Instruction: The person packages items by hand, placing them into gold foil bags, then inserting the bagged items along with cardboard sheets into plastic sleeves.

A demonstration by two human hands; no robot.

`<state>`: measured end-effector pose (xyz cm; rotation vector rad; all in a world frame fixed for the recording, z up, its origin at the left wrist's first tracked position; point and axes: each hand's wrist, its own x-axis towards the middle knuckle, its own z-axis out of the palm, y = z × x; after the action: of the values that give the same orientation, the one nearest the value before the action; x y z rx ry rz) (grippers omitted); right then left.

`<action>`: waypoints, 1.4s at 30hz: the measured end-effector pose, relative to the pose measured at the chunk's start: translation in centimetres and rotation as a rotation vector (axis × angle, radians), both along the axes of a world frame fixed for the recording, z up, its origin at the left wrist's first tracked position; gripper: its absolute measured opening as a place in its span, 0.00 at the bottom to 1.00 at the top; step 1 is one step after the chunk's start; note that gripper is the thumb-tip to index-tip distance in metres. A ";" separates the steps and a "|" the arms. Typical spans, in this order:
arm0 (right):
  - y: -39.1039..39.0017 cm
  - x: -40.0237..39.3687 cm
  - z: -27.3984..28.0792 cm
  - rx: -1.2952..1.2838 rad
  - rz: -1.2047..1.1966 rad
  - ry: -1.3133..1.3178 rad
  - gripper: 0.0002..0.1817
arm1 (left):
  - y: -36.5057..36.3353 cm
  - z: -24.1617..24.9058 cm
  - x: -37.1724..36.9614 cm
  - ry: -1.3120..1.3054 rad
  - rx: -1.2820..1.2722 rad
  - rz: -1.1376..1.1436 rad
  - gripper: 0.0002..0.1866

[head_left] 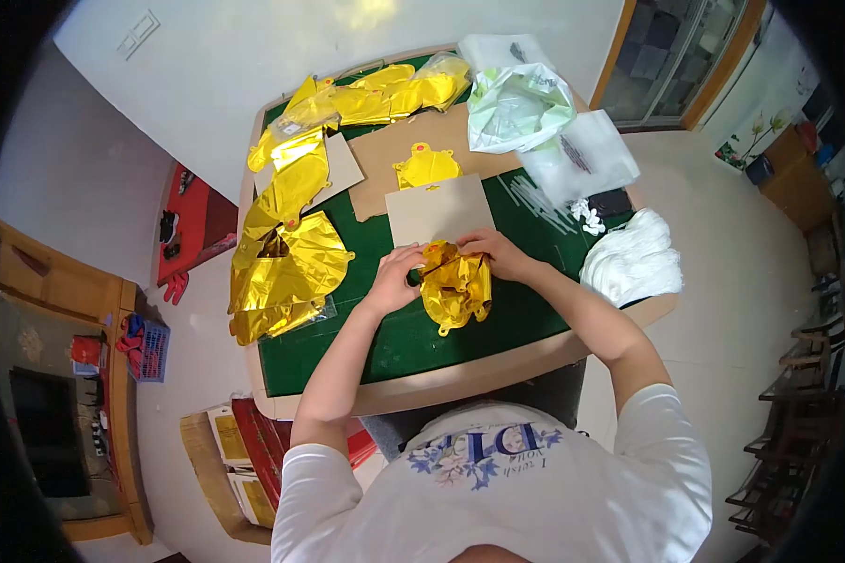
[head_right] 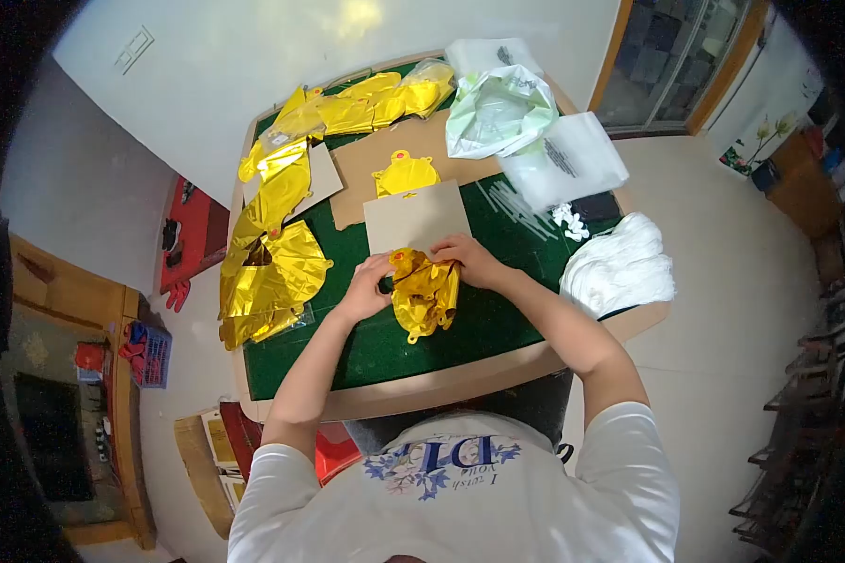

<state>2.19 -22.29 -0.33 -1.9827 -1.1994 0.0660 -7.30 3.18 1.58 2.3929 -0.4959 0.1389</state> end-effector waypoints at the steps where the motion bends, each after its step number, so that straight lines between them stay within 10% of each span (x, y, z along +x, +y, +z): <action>1: 0.0 0.1 0.0 0.013 -0.002 -0.006 0.14 | 0.1 -0.9 0.3 -0.024 -0.019 0.019 0.24; 14: 1.4 1.5 -0.6 -0.080 -0.301 0.239 0.11 | -1.2 -2.0 2.3 -0.016 -0.209 0.313 0.08; 25: 2.9 1.4 -0.7 0.025 -0.706 0.262 0.24 | -3.3 -2.9 3.0 -0.139 -0.192 0.572 0.13; 42: 4.5 3.4 0.9 -0.195 -0.909 0.363 0.16 | -4.4 -2.5 3.1 -0.112 -0.140 0.707 0.11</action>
<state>5.63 -17.79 0.55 -2.3783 -0.0070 0.0753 -4.21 -1.19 -0.95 2.3252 0.3232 0.5979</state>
